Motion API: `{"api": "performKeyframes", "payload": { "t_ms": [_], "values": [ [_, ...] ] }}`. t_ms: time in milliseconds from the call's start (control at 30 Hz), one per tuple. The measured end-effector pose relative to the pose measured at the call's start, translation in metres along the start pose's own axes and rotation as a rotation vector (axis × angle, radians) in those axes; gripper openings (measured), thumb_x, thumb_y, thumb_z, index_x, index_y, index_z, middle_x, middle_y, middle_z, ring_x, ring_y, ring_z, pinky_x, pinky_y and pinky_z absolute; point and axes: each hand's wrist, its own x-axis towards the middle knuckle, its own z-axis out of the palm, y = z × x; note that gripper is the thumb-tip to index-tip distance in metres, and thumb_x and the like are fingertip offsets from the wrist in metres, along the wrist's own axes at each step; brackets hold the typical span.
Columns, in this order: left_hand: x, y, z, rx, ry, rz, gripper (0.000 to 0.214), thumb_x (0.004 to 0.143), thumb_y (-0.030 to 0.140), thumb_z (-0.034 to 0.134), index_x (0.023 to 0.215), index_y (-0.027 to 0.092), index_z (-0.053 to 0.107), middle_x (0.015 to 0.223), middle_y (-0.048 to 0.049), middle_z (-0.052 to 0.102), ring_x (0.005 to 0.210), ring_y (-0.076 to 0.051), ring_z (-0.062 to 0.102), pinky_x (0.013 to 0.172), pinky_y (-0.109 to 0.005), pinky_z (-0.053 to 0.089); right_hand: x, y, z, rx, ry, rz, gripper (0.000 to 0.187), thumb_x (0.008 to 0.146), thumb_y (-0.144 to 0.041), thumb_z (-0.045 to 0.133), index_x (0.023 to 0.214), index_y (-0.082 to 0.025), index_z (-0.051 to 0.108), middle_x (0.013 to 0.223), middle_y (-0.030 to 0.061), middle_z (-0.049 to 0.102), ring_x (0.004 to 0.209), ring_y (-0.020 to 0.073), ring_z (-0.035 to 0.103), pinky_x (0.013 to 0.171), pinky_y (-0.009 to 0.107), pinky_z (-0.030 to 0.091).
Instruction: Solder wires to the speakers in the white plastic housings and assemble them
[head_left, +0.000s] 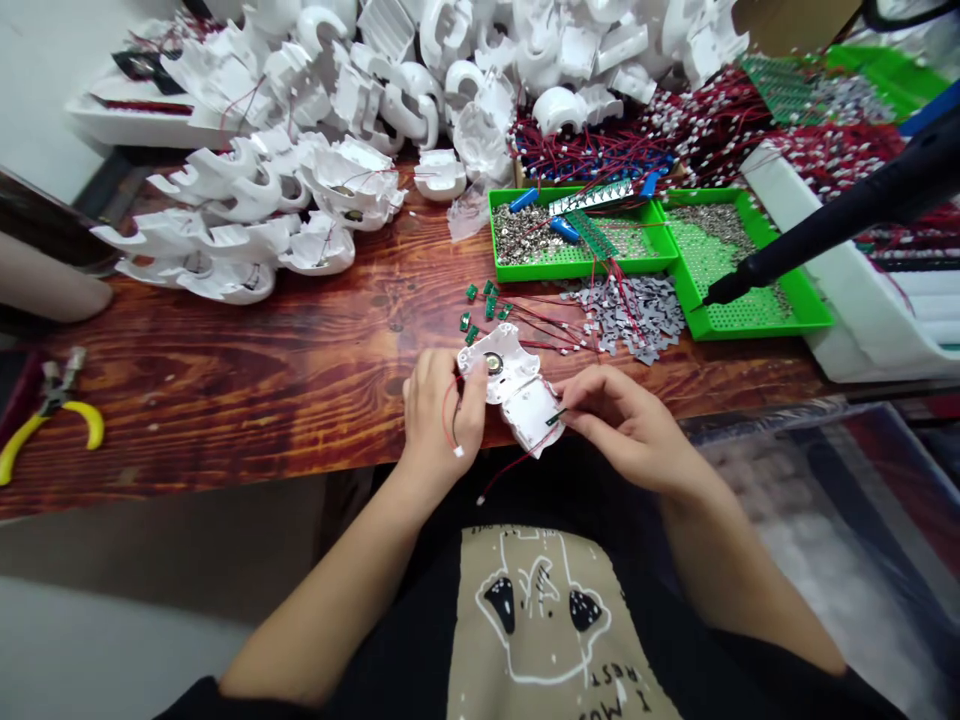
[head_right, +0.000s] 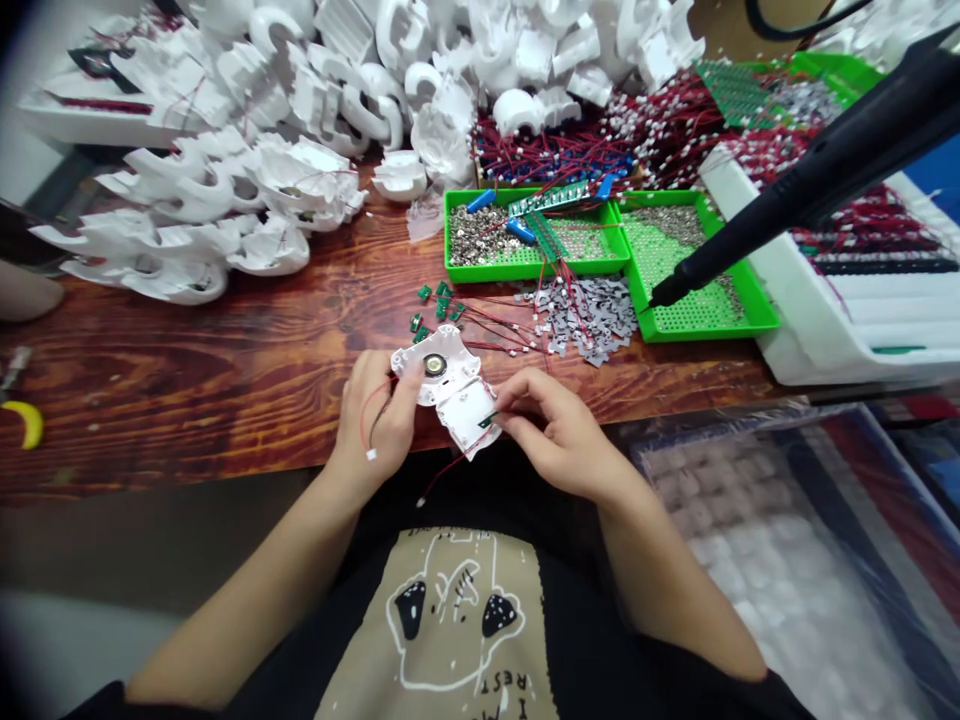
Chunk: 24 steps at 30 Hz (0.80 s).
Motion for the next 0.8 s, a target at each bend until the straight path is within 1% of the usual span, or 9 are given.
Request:
{"api": "performKeyframes", "payload": {
  "t_ms": [100,200,300,400,500,600,667,733,800],
  "values": [
    [-0.002,0.0,0.003,-0.24,0.062,-0.063,0.021,0.098,0.041,0.052,0.093,0.021,0.05,0.088,-0.0036,0.058,0.085,-0.022,0.058,0.077,-0.035,0.043,0.003,-0.001,0.009,0.151,0.005,0.011,0.013,0.087,-0.027,0.071,0.09,-0.024,0.059,0.096,0.003,0.067,0.109,0.018,0.067,0.09,0.033,0.058],
    [0.002,0.002,0.005,-0.451,0.072,-0.158,0.017,0.097,0.037,0.055,0.096,0.021,0.048,0.089,-0.0012,0.056,0.08,-0.018,0.057,0.072,-0.03,0.044,0.006,-0.003,0.017,0.276,-0.001,0.043,0.019,0.082,-0.029,0.077,0.087,-0.022,0.06,0.094,0.002,0.067,0.103,0.016,0.068,0.088,0.031,0.057],
    [0.01,0.005,0.005,-0.676,0.019,-0.232,0.018,0.093,0.034,0.056,0.105,0.021,0.051,0.096,-0.0017,0.057,0.08,-0.015,0.058,0.069,-0.027,0.047,0.008,-0.004,0.023,0.361,-0.018,0.101,0.023,0.079,-0.031,0.081,0.086,-0.022,0.06,0.094,0.0012,0.068,0.099,0.0136,0.068,0.088,0.028,0.056],
    [0.017,0.009,0.0,-0.766,-0.079,-0.196,0.028,0.093,0.033,0.055,0.118,0.02,0.052,0.1,-0.004,0.062,0.079,-0.017,0.061,0.067,-0.029,0.05,0.009,-0.001,0.026,0.421,-0.037,0.146,0.026,0.076,-0.03,0.083,0.085,-0.022,0.06,0.092,0.0007,0.068,0.096,0.0125,0.067,0.087,0.027,0.056],
    [0.024,0.019,-0.011,-0.643,-0.124,-0.023,0.024,0.097,0.034,0.052,0.115,0.02,0.059,0.103,-0.0058,0.066,0.084,-0.018,0.062,0.073,-0.031,0.049,0.014,0.002,0.026,0.531,-0.072,0.156,0.027,0.074,-0.026,0.085,0.085,-0.021,0.061,0.088,-0.0009,0.066,0.09,0.0107,0.065,0.086,0.025,0.055],
    [0.035,0.035,-0.023,-0.387,-0.143,0.175,0.019,0.097,0.03,0.051,0.109,0.02,0.063,0.098,-0.0043,0.068,0.083,-0.019,0.061,0.074,-0.031,0.047,0.025,0.004,0.028,0.645,-0.074,0.131,0.03,0.073,-0.027,0.085,0.082,-0.021,0.057,0.086,-0.003,0.062,0.084,0.0091,0.062,0.085,0.026,0.056],
    [0.044,0.045,-0.03,-0.207,-0.19,0.263,0.019,0.093,0.024,0.051,0.109,0.02,0.062,0.095,-0.0036,0.068,0.08,-0.019,0.061,0.073,-0.031,0.045,0.034,0.003,0.031,0.738,-0.079,0.138,0.032,0.073,-0.028,0.084,0.081,-0.022,0.053,0.088,-0.0035,0.062,0.087,0.0104,0.063,0.09,0.033,0.059],
    [0.055,0.05,-0.036,-0.068,-0.213,0.35,0.024,0.088,0.019,0.053,0.11,0.018,0.062,0.096,-0.0045,0.067,0.081,-0.021,0.06,0.074,-0.032,0.044,0.042,0.001,0.032,0.841,-0.086,0.163,0.033,0.075,-0.026,0.082,0.083,-0.022,0.051,0.09,-0.0035,0.063,0.093,0.0125,0.067,0.096,0.042,0.059],
    [0.063,0.048,-0.042,-0.027,-0.191,0.385,0.026,0.086,0.019,0.055,0.111,0.018,0.063,0.096,-0.0053,0.067,0.082,-0.021,0.06,0.075,-0.032,0.044,0.048,-0.003,0.028,0.854,-0.057,0.188,0.034,0.074,-0.027,0.082,0.083,-0.022,0.049,0.088,-0.0035,0.063,0.098,0.0157,0.069,0.096,0.046,0.059]
  ]
}}
